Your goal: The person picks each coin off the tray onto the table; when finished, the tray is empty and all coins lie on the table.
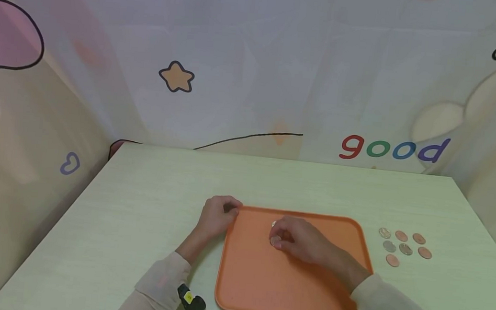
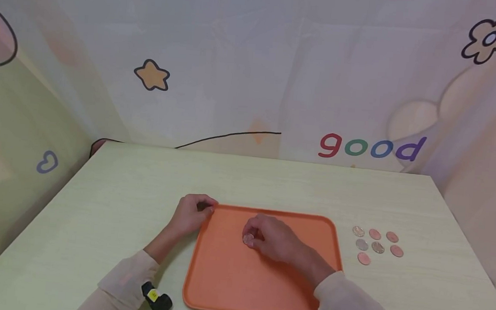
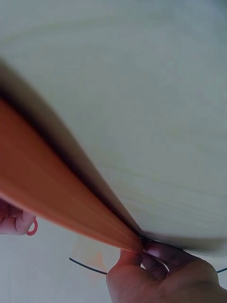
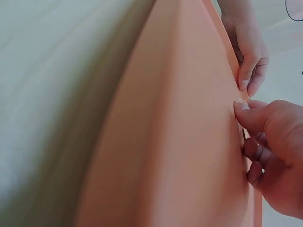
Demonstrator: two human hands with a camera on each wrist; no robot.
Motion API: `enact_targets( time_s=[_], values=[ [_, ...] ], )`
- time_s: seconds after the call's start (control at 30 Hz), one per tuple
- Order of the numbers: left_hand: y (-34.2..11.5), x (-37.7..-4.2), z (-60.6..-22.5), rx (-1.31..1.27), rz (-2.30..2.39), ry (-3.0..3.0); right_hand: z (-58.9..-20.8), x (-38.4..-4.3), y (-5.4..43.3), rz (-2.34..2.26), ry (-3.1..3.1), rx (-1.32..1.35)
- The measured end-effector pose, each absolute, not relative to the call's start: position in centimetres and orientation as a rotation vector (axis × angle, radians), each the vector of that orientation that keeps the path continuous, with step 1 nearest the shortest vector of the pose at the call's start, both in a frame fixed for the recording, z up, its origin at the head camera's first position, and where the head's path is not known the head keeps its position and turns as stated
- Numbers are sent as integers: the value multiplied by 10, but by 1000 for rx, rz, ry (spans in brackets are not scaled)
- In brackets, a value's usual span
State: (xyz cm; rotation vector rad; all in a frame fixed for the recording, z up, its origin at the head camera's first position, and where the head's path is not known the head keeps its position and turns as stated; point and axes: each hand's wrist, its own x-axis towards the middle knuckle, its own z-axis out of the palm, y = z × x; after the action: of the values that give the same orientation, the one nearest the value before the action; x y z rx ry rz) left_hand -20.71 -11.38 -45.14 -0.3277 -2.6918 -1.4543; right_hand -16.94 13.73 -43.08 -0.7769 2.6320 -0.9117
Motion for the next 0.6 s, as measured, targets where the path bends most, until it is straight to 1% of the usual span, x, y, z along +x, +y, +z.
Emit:
enact_targets(
  time_s=[0.2, 0.37, 0.6],
  values=[
    [-115, -207, -451, -319, -1463, -2692, -431, -171, 138, -889, 2603, -863],
    [-115, -206, -451, -307, -1464, -2713, -434, -172, 144, -879, 2607, -882],
    [-114, -207, -453, -309, -1500, -2706, -449, -169, 153, -1280, 2489, -795]
  ],
)
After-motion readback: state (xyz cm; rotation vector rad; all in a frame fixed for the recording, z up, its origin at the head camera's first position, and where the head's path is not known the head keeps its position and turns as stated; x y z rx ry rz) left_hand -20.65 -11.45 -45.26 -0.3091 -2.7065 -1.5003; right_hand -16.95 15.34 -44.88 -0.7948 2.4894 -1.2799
